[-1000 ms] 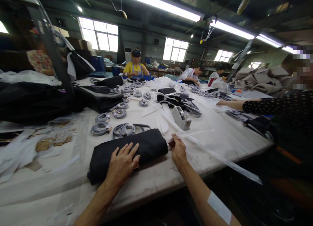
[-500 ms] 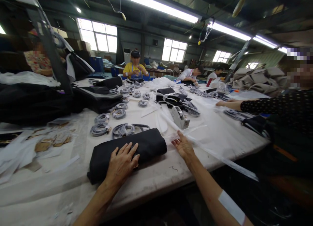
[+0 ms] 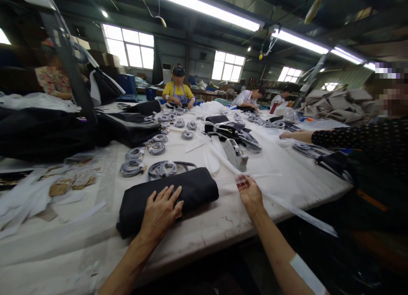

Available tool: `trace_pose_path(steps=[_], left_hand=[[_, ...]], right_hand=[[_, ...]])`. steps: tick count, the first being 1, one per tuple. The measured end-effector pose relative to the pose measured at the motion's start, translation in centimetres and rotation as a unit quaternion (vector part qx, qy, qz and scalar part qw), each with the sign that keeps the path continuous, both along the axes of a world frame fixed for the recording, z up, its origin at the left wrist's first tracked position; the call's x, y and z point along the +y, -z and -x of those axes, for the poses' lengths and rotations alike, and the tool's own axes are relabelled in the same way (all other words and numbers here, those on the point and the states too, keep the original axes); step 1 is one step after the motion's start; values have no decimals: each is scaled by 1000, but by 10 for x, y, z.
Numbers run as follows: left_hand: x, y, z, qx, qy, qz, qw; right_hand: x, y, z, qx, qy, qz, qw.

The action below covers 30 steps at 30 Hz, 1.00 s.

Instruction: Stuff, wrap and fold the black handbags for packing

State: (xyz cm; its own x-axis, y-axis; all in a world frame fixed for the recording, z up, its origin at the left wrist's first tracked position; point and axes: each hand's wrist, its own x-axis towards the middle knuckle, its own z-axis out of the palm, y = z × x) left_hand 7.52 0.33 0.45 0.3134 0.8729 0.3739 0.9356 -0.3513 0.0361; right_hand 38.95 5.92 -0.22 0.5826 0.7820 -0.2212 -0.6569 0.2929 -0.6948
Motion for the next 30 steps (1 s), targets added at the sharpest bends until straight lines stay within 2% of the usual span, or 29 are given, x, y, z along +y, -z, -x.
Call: trace_pose_path(steps=[5,11,15,18,21,23,26,30], left_hand=[[-1,-2,0,2,7,12,1000],[1,2,0,-16,4,-3,1000],[1,3,0,-15,6,1,1000],[1,2,1,-9,3,6,1000],[1,3,1,-8,1,4,1000],[1,4,0,-8,2,1,1000],[0,4,0,-11,-1,-7,1000],[0,3,1,-7,-2,-5,1000]], right_hand=[[1,-5,-13,-8,19,-6,1000],[-10,-29,-59,-43,89,-41,994],[-24,-39,-81,-60,98,-57,992],[-31,-44,-85,-70,90,-73,991],[-34,-44,-75,-74,55,-94,991],[-31,-37,-60,-67,-24,-93,993],[-23,-16,-28,-47,-124,-59,989],[-8,5,3,-28,-102,-41,994]])
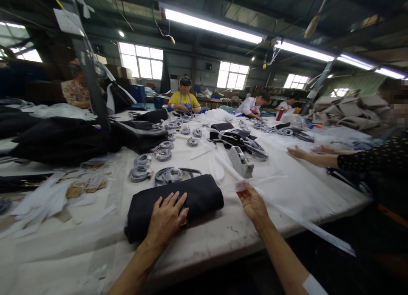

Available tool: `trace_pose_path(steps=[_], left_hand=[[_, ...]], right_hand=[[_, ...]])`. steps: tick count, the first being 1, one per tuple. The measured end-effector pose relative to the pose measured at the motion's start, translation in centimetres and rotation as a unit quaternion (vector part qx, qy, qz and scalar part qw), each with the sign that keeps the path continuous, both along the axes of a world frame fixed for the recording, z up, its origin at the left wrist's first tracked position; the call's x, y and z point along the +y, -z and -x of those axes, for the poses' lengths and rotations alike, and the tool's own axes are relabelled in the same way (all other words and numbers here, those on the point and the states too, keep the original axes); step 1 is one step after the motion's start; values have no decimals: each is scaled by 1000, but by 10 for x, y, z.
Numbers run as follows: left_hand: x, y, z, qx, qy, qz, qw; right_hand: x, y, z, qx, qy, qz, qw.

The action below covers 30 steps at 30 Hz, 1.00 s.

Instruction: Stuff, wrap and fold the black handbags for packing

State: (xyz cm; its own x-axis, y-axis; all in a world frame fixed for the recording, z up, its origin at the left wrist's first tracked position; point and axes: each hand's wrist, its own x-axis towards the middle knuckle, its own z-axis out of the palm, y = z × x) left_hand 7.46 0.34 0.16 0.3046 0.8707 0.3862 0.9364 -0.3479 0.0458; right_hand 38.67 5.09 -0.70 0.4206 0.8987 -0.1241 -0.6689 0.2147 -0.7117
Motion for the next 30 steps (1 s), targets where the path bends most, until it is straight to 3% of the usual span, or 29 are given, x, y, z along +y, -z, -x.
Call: trace_pose_path(steps=[6,8,10,12,15,24,27,30], left_hand=[[2,0,0,3,4,9,1000],[3,1,0,-5,9,8,1000],[4,0,0,-19,9,10,1000],[4,-1,1,-33,6,18,999],[2,-5,3,-63,16,40,997],[12,2,22,-147,83,124,978],[13,-6,27,-259,98,165,947],[11,-16,34,-447,87,171,874]], right_hand=[[-7,-24,28,-20,60,-62,996],[-18,-30,57,-97,65,-91,989],[-29,-26,94,-239,50,-102,964],[-36,-15,127,-392,24,-120,912],[-41,5,154,-542,21,-212,813],[-40,17,157,-733,8,-301,610],[-44,18,158,-771,-9,-315,554],[-47,17,157,-815,-51,-318,482]])
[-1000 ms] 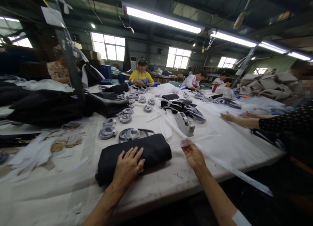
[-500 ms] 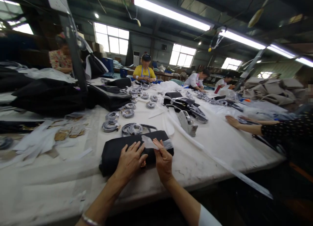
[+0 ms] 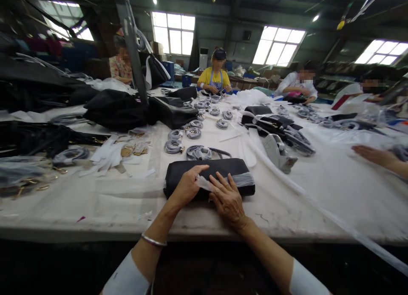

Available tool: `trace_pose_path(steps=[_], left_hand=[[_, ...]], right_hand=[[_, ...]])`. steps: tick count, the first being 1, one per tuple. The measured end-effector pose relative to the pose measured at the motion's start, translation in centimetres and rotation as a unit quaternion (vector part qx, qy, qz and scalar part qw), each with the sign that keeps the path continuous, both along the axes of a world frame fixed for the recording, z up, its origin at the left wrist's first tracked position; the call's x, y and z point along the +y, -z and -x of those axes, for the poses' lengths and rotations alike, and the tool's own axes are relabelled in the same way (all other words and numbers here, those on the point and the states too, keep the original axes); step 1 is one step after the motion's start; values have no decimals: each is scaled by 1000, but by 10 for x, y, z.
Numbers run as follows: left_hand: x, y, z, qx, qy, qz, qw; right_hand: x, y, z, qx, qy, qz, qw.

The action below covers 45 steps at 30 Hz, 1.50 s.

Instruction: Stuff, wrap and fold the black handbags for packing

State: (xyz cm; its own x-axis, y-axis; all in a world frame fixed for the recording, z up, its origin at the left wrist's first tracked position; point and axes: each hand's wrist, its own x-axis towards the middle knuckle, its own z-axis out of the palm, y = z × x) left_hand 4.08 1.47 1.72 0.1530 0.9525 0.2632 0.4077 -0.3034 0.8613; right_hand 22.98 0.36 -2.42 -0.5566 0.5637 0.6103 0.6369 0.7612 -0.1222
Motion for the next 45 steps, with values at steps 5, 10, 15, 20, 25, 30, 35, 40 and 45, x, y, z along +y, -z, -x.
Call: trace_pose_path(steps=[5,10,15,20,25,30,35,40,45], left_hand=[[-10,-8,17,-197,-31,108,974],[-21,-21,24,114,-76,72,988],[-20,-35,10,330,-66,55,940],[-13,-40,2,344,-46,95,933],[-2,-35,8,203,-5,156,967],[-1,-31,11,169,-26,124,977],[-4,-21,11,129,-34,135,982],[-8,-18,16,204,-49,54,976],[-18,-23,19,287,-43,55,955]], right_hand=[[-2,0,1,-65,16,3,998],[-1,2,4,-51,8,13,999],[-3,1,7,-19,17,28,999],[-5,-1,9,-3,22,48,999],[-7,-6,8,34,23,58,997],[-8,-8,5,39,3,46,998],[-9,-6,1,23,-6,24,999],[-9,-4,-3,-44,-28,26,998],[-8,-2,-2,-92,-31,25,995]])
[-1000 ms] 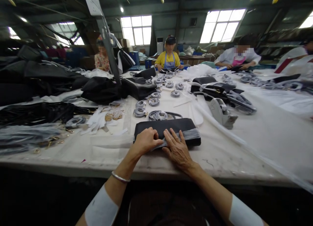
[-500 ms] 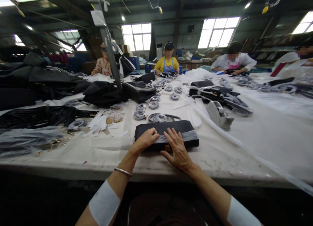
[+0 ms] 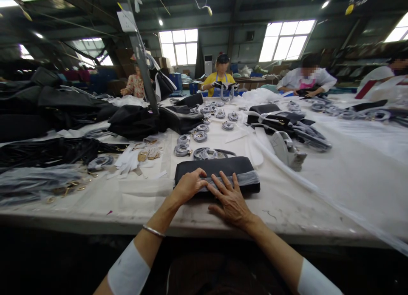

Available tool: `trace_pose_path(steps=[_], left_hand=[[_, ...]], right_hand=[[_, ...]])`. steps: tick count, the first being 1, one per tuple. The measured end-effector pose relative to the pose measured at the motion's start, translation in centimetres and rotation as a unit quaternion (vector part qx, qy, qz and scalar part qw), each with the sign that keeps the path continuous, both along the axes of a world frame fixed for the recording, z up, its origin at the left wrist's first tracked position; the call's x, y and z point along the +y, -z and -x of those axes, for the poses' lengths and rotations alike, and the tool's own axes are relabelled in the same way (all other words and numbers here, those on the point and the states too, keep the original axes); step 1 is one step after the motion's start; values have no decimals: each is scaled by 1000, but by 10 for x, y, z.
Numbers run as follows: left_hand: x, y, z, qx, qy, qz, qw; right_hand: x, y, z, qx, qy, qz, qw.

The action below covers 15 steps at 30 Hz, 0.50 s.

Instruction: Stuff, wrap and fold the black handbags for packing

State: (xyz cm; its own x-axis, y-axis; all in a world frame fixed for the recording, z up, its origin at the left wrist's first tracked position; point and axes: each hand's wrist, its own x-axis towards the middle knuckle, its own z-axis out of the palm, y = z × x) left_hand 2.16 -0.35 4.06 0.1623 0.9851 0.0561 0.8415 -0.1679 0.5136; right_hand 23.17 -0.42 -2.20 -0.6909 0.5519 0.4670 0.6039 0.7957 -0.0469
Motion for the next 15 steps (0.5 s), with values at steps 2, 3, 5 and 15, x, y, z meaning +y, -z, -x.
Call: trace_pose_path(steps=[2,3,5,15], left_hand=[[-4,-3,1,52,-13,-2,999],[-6,-4,2,74,-23,-4,997],[-9,-5,3,91,-40,-9,995],[-83,48,33,-451,-333,-104,821]], right_hand=[[0,0,1,-8,4,-1,1000],[0,0,2,-13,8,-1,1000],[0,-1,3,-20,17,0,1000],[-1,4,8,-21,50,-26,998]])
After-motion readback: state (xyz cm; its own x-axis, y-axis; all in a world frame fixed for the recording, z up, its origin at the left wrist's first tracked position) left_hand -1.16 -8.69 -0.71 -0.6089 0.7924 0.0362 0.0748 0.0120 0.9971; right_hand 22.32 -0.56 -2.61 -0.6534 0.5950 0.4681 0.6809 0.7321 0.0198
